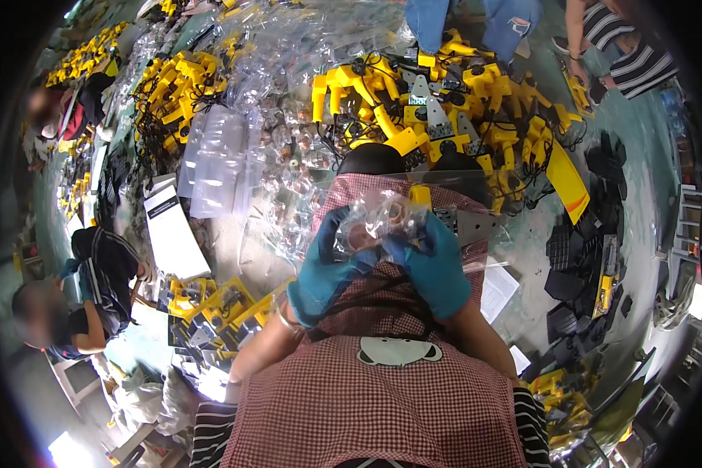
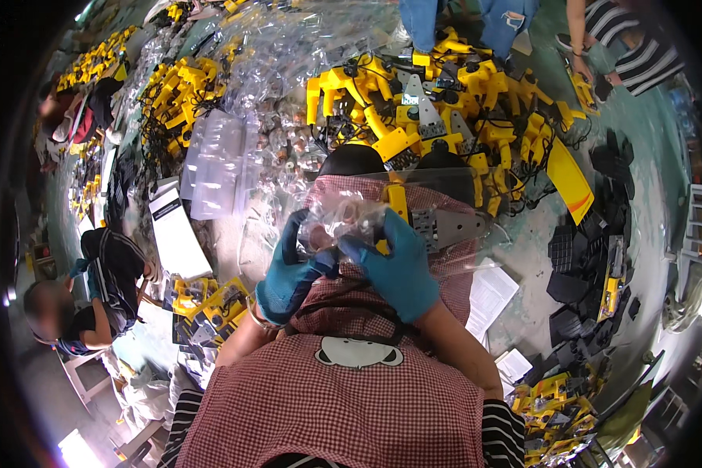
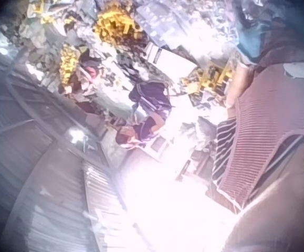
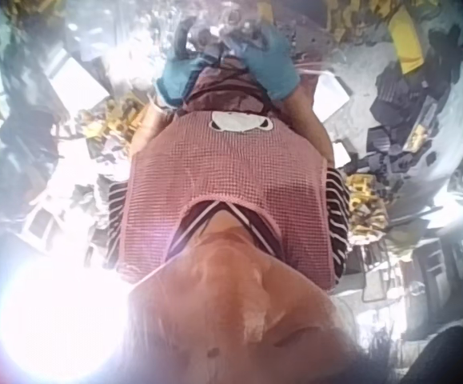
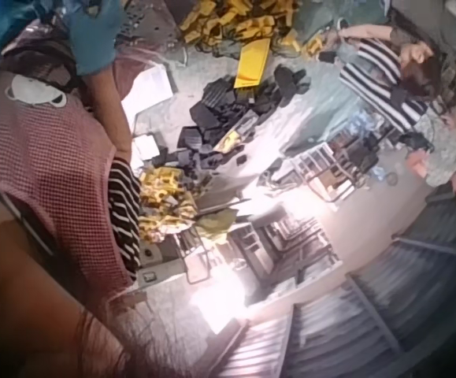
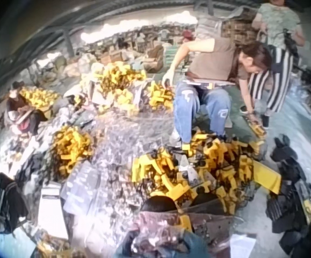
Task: Assembling yellow plastic hardware components and placing them into bags on a factory floor.
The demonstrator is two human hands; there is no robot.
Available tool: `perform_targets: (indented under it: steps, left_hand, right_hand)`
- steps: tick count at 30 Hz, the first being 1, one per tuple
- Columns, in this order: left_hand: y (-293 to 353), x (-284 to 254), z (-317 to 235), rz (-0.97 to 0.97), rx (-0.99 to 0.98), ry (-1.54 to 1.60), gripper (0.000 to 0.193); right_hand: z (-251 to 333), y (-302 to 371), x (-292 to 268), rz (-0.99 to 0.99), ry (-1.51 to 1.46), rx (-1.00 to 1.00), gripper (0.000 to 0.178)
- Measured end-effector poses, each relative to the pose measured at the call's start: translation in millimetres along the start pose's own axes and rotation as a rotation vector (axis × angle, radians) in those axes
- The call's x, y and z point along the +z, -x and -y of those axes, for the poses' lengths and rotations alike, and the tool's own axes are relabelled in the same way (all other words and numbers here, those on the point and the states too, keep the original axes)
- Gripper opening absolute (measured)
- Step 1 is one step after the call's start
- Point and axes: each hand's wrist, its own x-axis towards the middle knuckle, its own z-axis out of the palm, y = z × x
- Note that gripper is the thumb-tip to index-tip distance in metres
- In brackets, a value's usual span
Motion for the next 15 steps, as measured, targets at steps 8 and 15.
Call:
perform_targets:
  steps: [8,15]
  left_hand:
    - [45,-28,-7,-0.332,0.069,-0.139,0.032]
    - [-34,-64,-8,-0.245,0.565,-0.974,0.021]
  right_hand:
    - [2,31,3,0.222,0.578,-0.183,0.041]
    - [-21,10,7,0.171,0.962,-0.335,0.049]
